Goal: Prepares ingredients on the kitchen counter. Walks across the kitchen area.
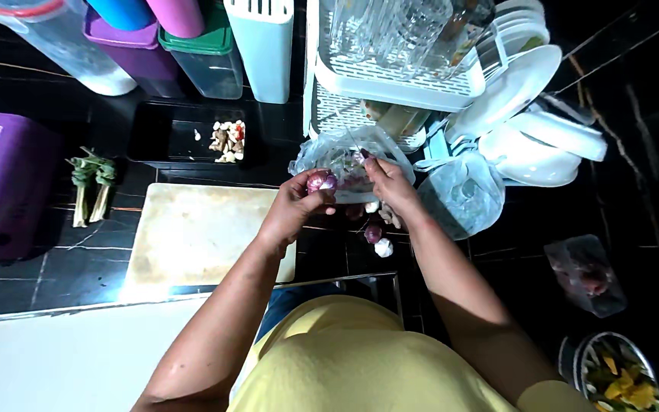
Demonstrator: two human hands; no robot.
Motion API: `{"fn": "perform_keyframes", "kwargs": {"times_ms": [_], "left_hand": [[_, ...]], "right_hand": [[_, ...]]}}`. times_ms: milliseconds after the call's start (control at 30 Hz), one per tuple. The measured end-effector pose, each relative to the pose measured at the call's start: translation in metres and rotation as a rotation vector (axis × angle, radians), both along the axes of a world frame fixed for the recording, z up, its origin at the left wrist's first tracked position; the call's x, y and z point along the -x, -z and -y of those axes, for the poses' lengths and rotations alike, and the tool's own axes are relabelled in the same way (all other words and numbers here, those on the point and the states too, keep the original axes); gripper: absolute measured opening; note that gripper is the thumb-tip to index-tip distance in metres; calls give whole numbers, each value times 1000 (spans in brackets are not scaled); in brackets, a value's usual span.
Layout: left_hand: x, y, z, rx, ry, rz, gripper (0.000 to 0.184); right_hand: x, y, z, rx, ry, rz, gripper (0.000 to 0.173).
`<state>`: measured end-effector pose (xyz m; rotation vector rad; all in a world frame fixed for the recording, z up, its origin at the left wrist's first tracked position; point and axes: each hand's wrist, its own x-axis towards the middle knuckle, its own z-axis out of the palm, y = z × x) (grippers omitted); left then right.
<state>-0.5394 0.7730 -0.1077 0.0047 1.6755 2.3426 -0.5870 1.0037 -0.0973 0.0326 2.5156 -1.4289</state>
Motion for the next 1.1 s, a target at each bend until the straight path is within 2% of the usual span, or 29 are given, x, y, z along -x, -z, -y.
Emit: {"fn": "perform_keyframes", "kwargs": {"times_ms": [67,100,167,267,333,400,467,600,700,767,833,900,967,1033,1100], "left_hand": [[1,0,0,31,-26,5,40],[1,1,0,53,-42,8,38],[2,2,-2,94,-62,-6,36],[3,7,-3,139,-56,-57,35],[4,9,-5,152,-58,-118,28],[5,10,-5,158,-60,-170,34],[8,9,-4,189,-56,-206,38],[5,5,0,243,-30,-234,32],[3,7,-1,238,-6,-217,31],[4,7,1,199,36,-189,35],[2,6,2,123,50,-140,40],[1,6,4,28,46,-92,43],[0,6,5,-24,13,-57,45],[0,6,3,-11,-34,-34,42],[0,8,2,50,-65,-35,37]], "right_hand": [[8,1,-4,-181,-102,-16,57],[9,3,-3,-208,-141,-51,55],[6,-3,2,-193,-221,-128,50],[-9,-19,13,-86,-354,-204,52],[-14,-24,17,-43,-495,-266,54],[-16,-21,19,-65,-578,-375,56],[-16,-18,19,-104,-592,-449,56],[-19,-13,21,-128,-536,-485,51],[-22,-18,19,11,-472,-286,43],[-23,-17,20,302,-341,-24,33],[-19,-15,14,430,-241,141,29],[-13,-9,6,320,-108,171,39],[-6,1,-2,24,-29,95,47],[3,3,-5,-215,-115,10,53],[6,1,-2,-240,-218,-88,50]]}}
